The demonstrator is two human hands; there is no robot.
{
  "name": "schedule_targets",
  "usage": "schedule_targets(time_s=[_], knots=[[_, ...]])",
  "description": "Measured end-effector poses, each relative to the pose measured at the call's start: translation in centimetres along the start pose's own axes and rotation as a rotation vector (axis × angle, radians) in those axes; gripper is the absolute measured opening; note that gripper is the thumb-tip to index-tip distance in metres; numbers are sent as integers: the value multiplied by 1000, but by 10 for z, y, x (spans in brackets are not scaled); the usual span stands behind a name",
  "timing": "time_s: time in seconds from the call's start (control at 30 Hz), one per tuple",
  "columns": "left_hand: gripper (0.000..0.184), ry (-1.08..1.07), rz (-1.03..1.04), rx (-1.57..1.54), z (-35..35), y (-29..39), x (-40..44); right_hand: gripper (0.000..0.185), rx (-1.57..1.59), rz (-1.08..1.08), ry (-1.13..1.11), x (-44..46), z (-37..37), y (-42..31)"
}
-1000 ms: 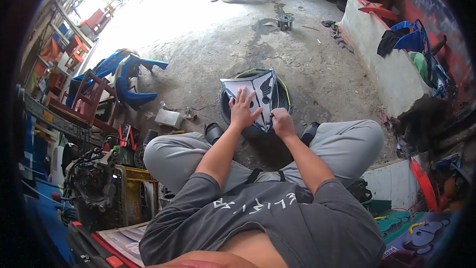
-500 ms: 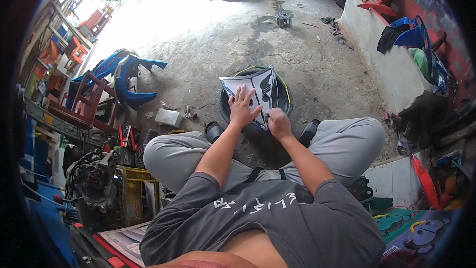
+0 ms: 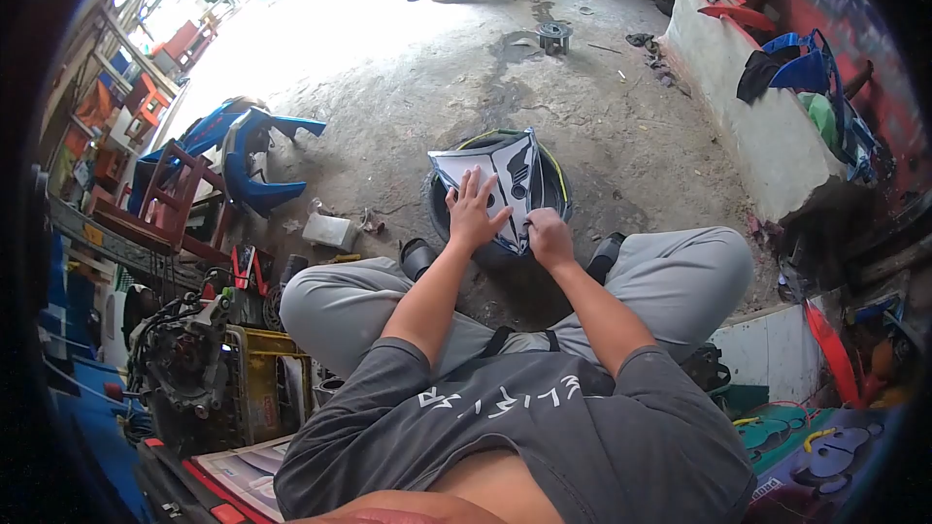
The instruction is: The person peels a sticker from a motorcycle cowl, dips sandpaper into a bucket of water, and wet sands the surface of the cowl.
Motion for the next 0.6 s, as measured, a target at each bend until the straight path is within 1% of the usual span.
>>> schedule_targets(time_s=[0.13,0.23,0.37,0.57,0.6], knots=[[82,9,0,-8,1,-2,1,12,64,-71,-57,-1,8,-14],[82,14,2,-3,1,-1,1,13,-36,45,50,4,-2,7],[83,8,3,0,-1,-1,2,12,-68,12,29,4,2,4],[84,5,2,-1,0,-2,1,12,19,-50,-4,-1,8,-12],[84,7,1,-2,0,-1,1,12,8,-23,20,0,6,-9]])
Point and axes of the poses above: each hand's wrist, its own x-axis towards the middle knuckle, its own z-axis out of the palm, y = z × x, the point moved 6 cm from there along x, towards the middle knuckle, and after that the axes turned 4 degrees about x, right-handed, at the moved point
